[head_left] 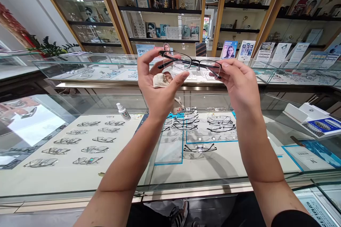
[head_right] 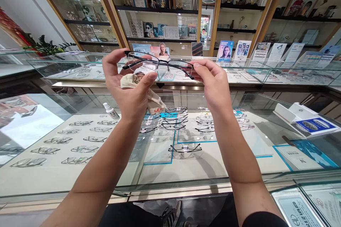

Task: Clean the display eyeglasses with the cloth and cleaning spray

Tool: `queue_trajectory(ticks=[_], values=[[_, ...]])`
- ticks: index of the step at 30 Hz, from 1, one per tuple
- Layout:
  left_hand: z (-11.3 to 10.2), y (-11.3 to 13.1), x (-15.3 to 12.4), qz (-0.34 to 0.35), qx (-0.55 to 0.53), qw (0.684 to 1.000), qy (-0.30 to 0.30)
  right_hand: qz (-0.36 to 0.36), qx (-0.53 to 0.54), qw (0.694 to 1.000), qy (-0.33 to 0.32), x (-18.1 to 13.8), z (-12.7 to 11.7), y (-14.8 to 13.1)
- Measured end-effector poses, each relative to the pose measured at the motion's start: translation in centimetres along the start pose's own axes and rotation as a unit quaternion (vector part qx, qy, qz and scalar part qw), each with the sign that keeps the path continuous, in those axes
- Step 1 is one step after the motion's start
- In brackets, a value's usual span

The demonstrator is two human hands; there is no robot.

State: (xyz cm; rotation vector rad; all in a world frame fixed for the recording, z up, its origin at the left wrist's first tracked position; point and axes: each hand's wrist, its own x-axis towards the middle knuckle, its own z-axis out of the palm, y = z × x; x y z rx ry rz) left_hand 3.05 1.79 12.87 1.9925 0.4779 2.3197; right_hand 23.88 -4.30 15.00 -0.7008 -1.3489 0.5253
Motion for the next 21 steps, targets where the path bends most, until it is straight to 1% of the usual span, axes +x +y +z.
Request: queue_trajectory(ticks=[7,14,17,21], values=[[-0.2,0.9,-0.2,0.008,0.045,0.999,0.018,0.015,0.015,1.000,0.006,0.1,0.1,0.1],[0.1,1.1,-0.5,0.020,-0.024,0.999,0.027,-0.001,-0.006,1.000,-0.026,0.4,-0.4,1.0],[0.2,1.5,-0.6,0.009,-0.029,0.999,0.033,0.008,-0.002,0.999,-0.031,0.5,-0.5,1.2],[0.2,2.0,-0.6,-0.001,-0.014,0.999,0.039,0.025,0.013,0.999,-0.022,0.6,-0.3,1.2]])
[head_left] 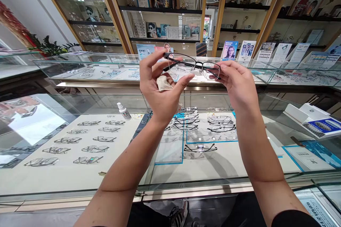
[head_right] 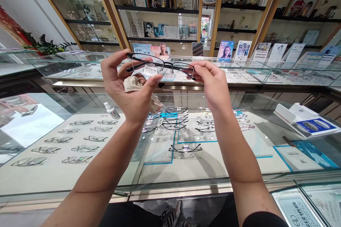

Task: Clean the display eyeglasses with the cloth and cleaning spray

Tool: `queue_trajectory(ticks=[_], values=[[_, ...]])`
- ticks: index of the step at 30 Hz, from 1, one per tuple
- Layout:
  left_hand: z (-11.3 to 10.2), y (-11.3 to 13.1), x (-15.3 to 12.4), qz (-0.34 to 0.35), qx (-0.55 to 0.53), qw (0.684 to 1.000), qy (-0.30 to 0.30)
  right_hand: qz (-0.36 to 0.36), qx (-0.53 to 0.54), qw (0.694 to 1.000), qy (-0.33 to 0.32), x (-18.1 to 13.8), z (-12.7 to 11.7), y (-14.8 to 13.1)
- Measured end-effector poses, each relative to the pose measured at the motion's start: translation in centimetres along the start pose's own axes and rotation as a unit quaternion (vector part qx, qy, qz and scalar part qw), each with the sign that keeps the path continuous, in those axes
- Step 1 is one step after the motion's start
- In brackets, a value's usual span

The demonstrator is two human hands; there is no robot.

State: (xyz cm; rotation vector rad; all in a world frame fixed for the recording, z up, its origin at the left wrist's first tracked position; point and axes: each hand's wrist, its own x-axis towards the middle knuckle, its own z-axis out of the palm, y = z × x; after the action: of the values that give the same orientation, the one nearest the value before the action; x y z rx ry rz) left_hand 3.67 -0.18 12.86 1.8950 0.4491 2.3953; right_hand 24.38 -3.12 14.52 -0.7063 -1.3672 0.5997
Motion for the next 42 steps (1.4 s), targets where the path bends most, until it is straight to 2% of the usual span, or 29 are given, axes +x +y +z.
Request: queue_trajectory(ticks=[8,16,24,28,33,35,37,38,40,42], values=[[-0.1,0.1,0.1,-0.036,-0.015,0.999,-0.006,0.015,0.011,1.000,0.013,0.1,-0.1,0.0],[-0.4,-0.2,0.7,-0.135,-0.114,0.984,-0.039,-0.052,-0.021,0.998,-0.012,-0.7,-0.4,-0.4],[-0.4,-1.4,0.7,-0.181,-0.177,0.966,-0.058,-0.078,-0.045,0.996,-0.005,-1.3,-0.2,-1.0],[-0.7,-2.0,1.0,-0.161,-0.182,0.968,-0.070,-0.084,-0.051,0.995,-0.016,-1.4,-0.1,-1.5],[-1.4,-3.2,2.0,-0.109,-0.167,0.968,-0.153,-0.091,-0.078,0.991,-0.053,-1.6,0.4,-2.6],[-1.5,-3.5,2.3,-0.077,-0.161,0.970,-0.163,-0.103,-0.096,0.988,-0.065,-1.6,0.6,-2.7],[-1.5,-3.6,2.5,-0.074,-0.164,0.970,-0.164,-0.120,-0.104,0.985,-0.071,-1.6,0.5,-2.7],[-1.5,-3.5,2.5,-0.094,-0.171,0.967,-0.166,-0.132,-0.105,0.983,-0.076,-1.6,0.5,-2.7],[-1.6,-3.1,2.3,-0.179,-0.194,0.946,-0.189,-0.165,-0.112,0.976,-0.091,-1.7,0.3,-2.8],[-1.8,-2.8,1.9,-0.296,-0.226,0.896,-0.242,-0.202,-0.124,0.965,-0.112,-1.8,0.2,-3.1]])
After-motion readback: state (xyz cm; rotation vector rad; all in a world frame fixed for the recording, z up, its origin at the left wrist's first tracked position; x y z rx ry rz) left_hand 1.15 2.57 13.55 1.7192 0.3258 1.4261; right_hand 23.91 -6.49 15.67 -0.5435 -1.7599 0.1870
